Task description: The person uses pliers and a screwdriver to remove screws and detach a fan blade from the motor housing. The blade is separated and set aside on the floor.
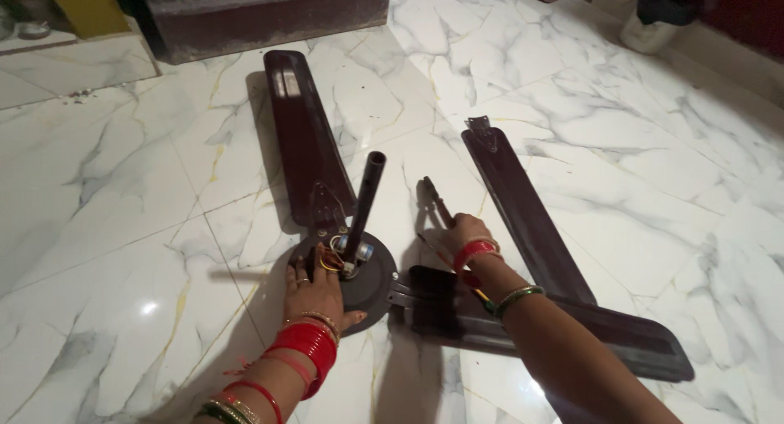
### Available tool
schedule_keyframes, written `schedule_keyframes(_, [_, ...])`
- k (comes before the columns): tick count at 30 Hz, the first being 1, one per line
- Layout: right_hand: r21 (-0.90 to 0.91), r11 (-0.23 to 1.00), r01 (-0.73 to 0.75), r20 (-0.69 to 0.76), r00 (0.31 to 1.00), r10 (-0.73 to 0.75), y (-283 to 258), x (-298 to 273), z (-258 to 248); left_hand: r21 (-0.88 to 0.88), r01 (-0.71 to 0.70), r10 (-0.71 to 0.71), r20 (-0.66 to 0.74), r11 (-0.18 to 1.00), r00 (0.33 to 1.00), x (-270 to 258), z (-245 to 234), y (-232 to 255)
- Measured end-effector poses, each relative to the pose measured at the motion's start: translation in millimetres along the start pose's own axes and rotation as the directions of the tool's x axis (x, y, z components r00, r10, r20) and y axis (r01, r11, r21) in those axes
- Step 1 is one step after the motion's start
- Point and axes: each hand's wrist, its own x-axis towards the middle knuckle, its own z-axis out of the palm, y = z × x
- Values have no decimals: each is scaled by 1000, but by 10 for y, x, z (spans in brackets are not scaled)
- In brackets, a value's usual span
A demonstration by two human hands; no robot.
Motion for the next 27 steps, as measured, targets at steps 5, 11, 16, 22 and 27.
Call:
schedule_keyframes(5, [736,608,-298,299,949,103,-15,-103,-38,3,15,-15,22,1000,1000,19,-15,-11])
schedule_keyframes(11, [924,315,-217,254,964,-81,145,-582,-237,-40,52,-53,-23,998,998,-6,39,23])
schedule_keyframes(16, [978,191,-79,123,965,-232,277,-825,-518,-56,67,-69,-19,996,997,0,46,45])
schedule_keyframes(22, [940,340,33,103,922,-373,637,-906,-756,-64,98,-101,-39,993,994,8,54,53])
schedule_keyframes(27, [629,643,437,51,802,-595,809,-909,-632,-93,100,-106,-67,991,992,34,104,40])
